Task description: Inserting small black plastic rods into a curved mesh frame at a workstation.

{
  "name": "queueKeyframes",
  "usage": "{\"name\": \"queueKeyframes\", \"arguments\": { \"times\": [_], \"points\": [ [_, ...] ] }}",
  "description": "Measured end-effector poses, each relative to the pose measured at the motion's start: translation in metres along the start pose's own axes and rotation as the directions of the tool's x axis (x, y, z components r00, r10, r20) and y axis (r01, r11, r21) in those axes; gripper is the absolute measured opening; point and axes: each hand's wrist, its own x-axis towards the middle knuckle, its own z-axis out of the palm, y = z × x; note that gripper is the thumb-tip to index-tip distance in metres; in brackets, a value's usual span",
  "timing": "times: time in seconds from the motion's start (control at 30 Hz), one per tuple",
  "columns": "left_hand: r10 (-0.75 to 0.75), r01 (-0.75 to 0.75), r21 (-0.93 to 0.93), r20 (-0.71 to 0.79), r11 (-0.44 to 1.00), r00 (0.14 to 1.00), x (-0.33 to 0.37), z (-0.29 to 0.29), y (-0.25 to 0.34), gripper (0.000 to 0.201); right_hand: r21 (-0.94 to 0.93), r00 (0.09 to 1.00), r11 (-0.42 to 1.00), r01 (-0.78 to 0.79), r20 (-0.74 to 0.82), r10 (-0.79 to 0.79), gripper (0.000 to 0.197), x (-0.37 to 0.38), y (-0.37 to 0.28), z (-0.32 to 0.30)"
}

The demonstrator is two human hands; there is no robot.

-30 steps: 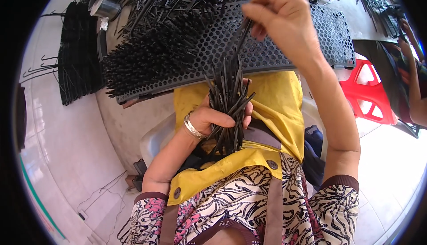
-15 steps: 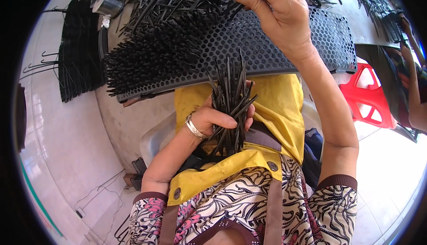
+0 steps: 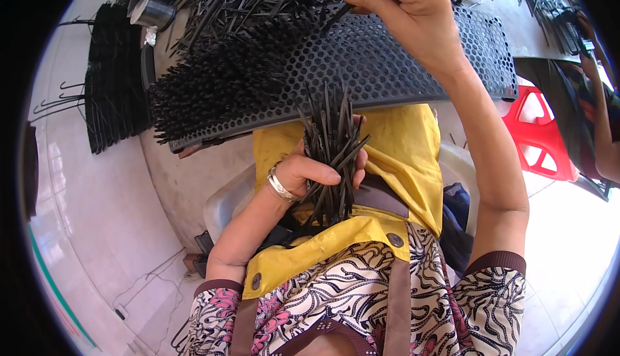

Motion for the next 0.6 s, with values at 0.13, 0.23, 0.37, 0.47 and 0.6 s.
{"name": "queueKeyframes", "arguments": {
  "times": [0.13,0.23,0.37,0.47,0.6],
  "points": [
    [-0.007,0.007,0.011,-0.015,1.0,1.0,0.002,0.002,-0.001,0.08,0.498,0.966,0.83,0.251,-0.184,-0.182,0.008,0.014,0.032,0.025],
    [-0.002,0.003,0.024,-0.035,1.0,0.999,-0.001,0.0,0.0,0.08,0.645,0.974,0.749,0.149,-0.228,0.003,0.003,0.008,0.017,0.02],
    [-0.008,0.009,0.037,-0.015,0.999,1.0,0.003,0.002,-0.002,0.08,0.818,0.905,0.389,0.424,-0.365,-0.219,0.003,0.013,0.05,0.037],
    [-0.007,0.007,0.031,-0.027,0.999,1.0,0.001,0.001,0.001,0.081,-0.005,0.999,1.0,0.003,-0.046,-0.003,0.006,0.015,-0.013,0.017],
    [-0.009,0.01,0.04,-0.017,0.999,1.0,0.003,-0.001,0.0,0.082,-0.034,0.983,0.983,0.181,0.019,-0.18,0.012,0.029,-0.015,0.017]
  ]
}}
